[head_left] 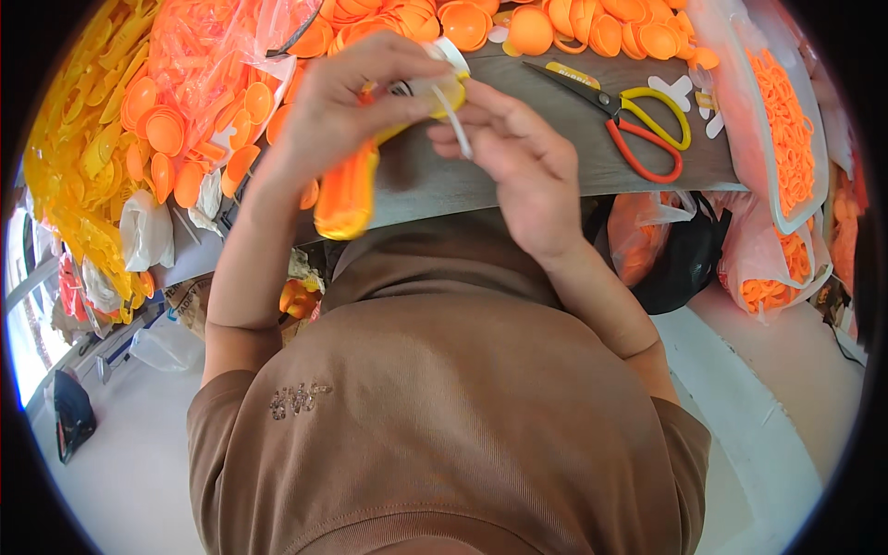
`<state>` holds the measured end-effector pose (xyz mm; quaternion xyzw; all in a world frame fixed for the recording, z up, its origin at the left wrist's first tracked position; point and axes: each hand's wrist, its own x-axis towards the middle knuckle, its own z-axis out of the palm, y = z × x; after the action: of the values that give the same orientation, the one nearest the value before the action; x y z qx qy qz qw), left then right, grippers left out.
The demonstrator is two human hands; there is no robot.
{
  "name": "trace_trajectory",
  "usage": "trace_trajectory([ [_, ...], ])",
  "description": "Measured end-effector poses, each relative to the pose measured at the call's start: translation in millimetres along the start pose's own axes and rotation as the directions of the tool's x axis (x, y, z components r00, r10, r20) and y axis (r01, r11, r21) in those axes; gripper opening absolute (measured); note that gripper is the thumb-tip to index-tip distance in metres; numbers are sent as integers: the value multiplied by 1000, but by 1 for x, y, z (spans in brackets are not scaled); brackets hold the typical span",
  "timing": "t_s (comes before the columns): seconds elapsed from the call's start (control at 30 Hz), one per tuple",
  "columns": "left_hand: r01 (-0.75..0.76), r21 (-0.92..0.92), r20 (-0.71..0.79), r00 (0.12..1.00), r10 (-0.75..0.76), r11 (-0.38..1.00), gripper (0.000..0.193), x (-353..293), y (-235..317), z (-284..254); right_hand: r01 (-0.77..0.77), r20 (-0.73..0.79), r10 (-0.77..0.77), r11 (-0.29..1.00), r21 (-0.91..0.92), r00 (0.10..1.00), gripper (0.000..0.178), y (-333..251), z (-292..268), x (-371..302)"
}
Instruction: Assembling a yellow toy bubble gun from various plastic components and internal parts.
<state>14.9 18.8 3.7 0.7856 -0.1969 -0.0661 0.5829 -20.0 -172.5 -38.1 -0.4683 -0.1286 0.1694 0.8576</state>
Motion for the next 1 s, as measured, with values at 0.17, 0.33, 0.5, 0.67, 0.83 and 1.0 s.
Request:
trace_trajectory([
  [0.17,-365,504,88,923,374,782,38,-6,-1,26,-349,-139,334,932,-99,932,37,-32,-14,7],
  [0.33,-342,532,-21,909,416,775,41,-18,15,20,-366,-246,277,792,-489,929,47,-33,-5,24],
  [0.5,-127,669,-213,911,352,732,44,-62,11,9,-323,-245,219,758,-567,944,47,-33,1,27],
  [0.67,-9,635,-241,948,209,773,61,-81,3,27,-207,-207,92,731,-651,974,47,-22,-5,24],
  [0.83,-91,576,-190,952,241,812,61,-72,-1,26,-165,-223,8,698,-697,975,51,-28,-6,18],
  [1.0,-56,570,-215,953,215,819,58,-65,-6,28,-174,-231,-79,437,-882,970,56,-35,-7,20],
])
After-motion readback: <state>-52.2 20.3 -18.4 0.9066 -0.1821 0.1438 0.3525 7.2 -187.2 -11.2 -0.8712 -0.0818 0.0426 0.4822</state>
